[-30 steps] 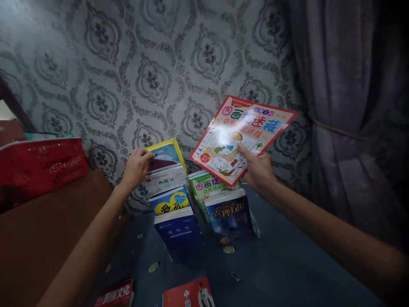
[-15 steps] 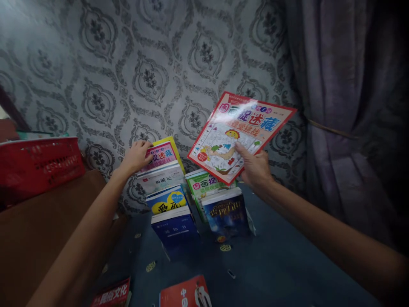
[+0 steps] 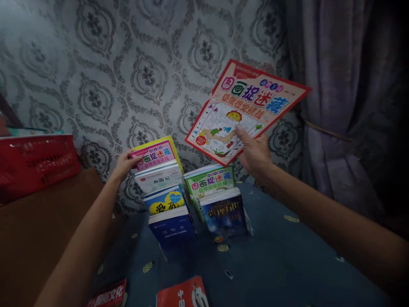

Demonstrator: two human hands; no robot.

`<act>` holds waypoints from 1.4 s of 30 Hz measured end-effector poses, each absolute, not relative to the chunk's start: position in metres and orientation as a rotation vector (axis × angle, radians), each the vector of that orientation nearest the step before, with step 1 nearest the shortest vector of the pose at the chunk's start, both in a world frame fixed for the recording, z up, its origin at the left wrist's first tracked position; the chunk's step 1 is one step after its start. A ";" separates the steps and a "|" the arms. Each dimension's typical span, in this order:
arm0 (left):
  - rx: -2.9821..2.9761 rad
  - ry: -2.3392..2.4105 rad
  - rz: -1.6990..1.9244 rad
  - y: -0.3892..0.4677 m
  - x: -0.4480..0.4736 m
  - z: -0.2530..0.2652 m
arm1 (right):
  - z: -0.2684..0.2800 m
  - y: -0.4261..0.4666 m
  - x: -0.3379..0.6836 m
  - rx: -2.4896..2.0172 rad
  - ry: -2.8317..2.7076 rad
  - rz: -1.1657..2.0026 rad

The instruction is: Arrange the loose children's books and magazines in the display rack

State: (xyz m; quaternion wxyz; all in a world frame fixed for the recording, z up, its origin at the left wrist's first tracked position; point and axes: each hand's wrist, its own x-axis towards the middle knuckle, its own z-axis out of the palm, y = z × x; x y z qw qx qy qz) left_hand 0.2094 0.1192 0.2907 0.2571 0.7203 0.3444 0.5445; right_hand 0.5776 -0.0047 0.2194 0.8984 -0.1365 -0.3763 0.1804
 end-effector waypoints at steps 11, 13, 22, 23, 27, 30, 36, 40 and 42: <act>1.534 0.651 1.585 0.133 0.230 0.234 | 0.242 0.028 0.571 -0.305 -0.922 0.361; 1.518 0.618 1.596 0.134 0.231 0.232 | 0.240 0.032 0.570 -0.296 -0.936 0.356; 1.512 0.617 1.440 0.124 0.218 0.232 | 0.239 0.043 0.557 -0.365 -0.965 0.442; 1.521 0.625 1.427 0.123 0.216 0.233 | 0.239 0.044 0.555 -0.377 -0.970 0.445; 1.549 0.615 1.393 0.122 0.211 0.234 | 0.239 0.051 0.545 -0.405 -1.010 0.480; 1.556 0.607 1.384 0.122 0.211 0.233 | 0.241 0.058 0.536 -0.420 -1.015 0.533; 1.542 0.603 1.391 0.124 0.211 0.228 | 0.250 0.078 0.506 -0.430 -1.127 0.764; 1.538 0.585 1.393 0.125 0.211 0.226 | 0.248 0.086 0.482 -0.506 -1.254 0.906; 1.526 0.580 1.386 0.126 0.210 0.225 | 0.246 0.090 0.472 -0.547 -1.315 0.976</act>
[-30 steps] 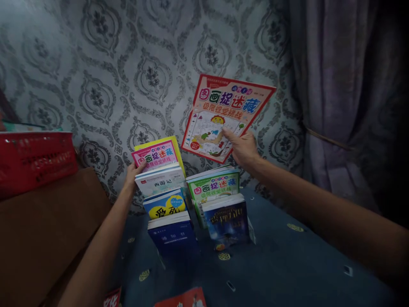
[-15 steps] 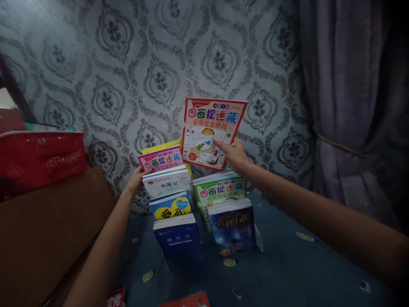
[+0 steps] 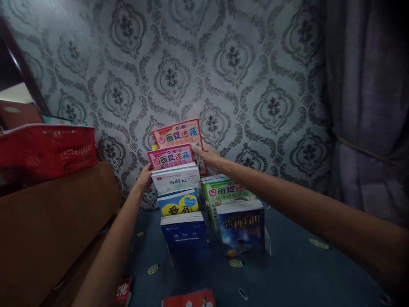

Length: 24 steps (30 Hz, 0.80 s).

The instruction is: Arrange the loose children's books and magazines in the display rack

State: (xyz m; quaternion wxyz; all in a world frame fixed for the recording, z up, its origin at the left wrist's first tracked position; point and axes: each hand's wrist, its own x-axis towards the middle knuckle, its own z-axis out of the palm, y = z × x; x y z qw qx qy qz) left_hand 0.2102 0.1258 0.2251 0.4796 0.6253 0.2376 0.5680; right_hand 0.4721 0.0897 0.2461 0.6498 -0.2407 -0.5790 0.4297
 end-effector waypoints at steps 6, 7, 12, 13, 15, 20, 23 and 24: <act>1.558 0.539 1.373 0.127 0.207 0.223 | 0.242 0.106 0.471 -0.675 -1.344 0.962; 1.569 0.539 1.367 0.128 0.206 0.222 | 0.242 0.107 0.474 -0.678 -1.336 0.939; 1.637 0.534 1.373 0.134 0.202 0.218 | 0.248 0.106 0.488 -0.718 -1.502 0.926; 1.659 0.542 1.393 0.136 0.201 0.218 | 0.250 0.105 0.489 -0.738 -1.547 0.919; 1.729 0.588 1.465 0.139 0.199 0.220 | 0.255 0.104 0.491 -0.808 -1.613 0.869; 1.869 0.682 1.503 0.141 0.195 0.226 | 0.256 0.107 0.502 -0.891 -1.751 0.775; 1.850 0.622 1.417 0.139 0.195 0.227 | 0.251 0.109 0.513 -0.843 -1.726 0.822; 1.839 0.603 1.392 0.138 0.195 0.227 | 0.250 0.110 0.516 -0.834 -1.692 0.834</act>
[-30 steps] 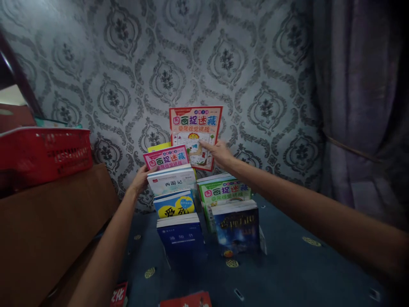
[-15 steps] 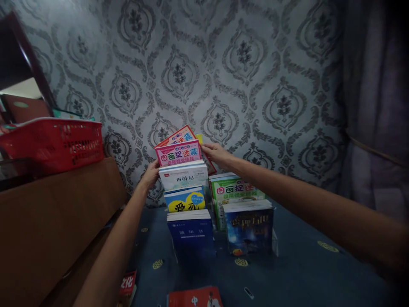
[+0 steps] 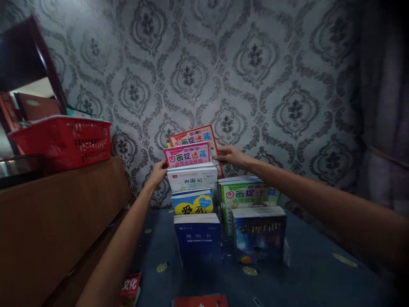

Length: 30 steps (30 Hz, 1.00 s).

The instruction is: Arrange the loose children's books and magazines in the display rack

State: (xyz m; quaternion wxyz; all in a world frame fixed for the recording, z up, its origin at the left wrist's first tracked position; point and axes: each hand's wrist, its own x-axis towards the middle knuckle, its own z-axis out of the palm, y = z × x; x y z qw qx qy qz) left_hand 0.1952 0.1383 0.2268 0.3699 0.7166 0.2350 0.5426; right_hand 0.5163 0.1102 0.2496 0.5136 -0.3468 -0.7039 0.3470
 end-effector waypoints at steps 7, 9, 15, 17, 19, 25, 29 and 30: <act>1.710 0.503 1.462 0.135 0.203 0.222 | 0.239 0.118 0.512 -0.898 -1.772 1.031; 1.689 0.496 1.465 0.134 0.204 0.220 | 0.232 0.122 0.507 -0.950 -1.831 1.091; 1.731 0.527 1.442 0.130 0.200 0.227 | 0.227 0.128 0.505 -0.970 -1.921 1.144; 1.765 0.490 1.442 0.128 0.200 0.232 | 0.231 0.127 0.504 -0.979 -1.934 1.143; 1.774 0.463 1.462 0.128 0.201 0.236 | 0.233 0.126 0.502 -0.992 -1.942 1.120; 1.770 0.536 1.526 0.129 0.202 0.239 | 0.235 0.119 0.503 -0.988 -1.934 0.998; 1.835 0.560 1.529 0.129 0.199 0.238 | 0.240 0.117 0.503 -0.929 -1.804 0.880; 1.854 0.560 1.524 0.130 0.198 0.238 | 0.241 0.117 0.502 -0.916 -1.793 0.844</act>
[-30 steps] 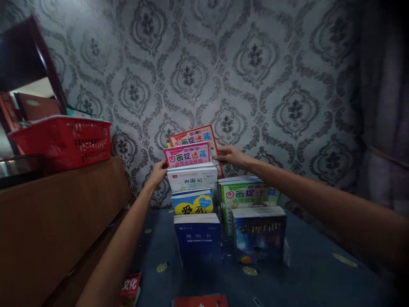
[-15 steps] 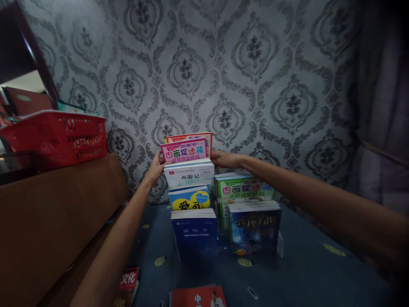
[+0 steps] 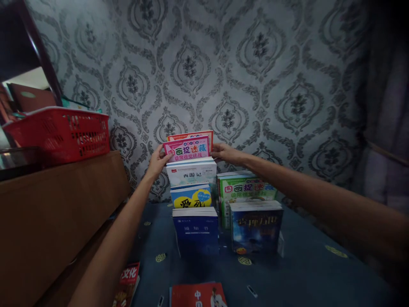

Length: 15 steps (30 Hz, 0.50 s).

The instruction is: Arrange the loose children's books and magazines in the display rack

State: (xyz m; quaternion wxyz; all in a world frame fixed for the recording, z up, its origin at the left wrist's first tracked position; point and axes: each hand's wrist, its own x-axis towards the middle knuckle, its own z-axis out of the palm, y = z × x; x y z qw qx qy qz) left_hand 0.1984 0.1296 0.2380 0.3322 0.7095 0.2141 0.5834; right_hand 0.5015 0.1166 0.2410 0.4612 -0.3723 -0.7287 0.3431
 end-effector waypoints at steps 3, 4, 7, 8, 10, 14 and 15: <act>1.918 0.577 1.534 0.131 0.198 0.237 | 0.245 0.116 0.495 -0.887 -1.763 0.743; 1.936 0.585 1.545 0.132 0.199 0.236 | 0.246 0.116 0.493 -0.882 -1.745 0.714; 1.967 0.582 1.574 0.132 0.200 0.237 | 0.250 0.115 0.488 -0.883 -1.730 0.707; 1.966 0.567 1.579 0.132 0.200 0.238 | 0.251 0.115 0.488 -0.884 -1.748 0.741; 1.951 0.525 1.564 0.133 0.201 0.238 | 0.252 0.116 0.489 -0.886 -1.787 0.828; 1.885 0.482 1.468 0.135 0.203 0.233 | 0.249 0.115 0.492 -0.881 -1.800 0.904; 1.873 0.492 1.446 0.135 0.204 0.229 | 0.248 0.114 0.491 -0.876 -1.795 0.905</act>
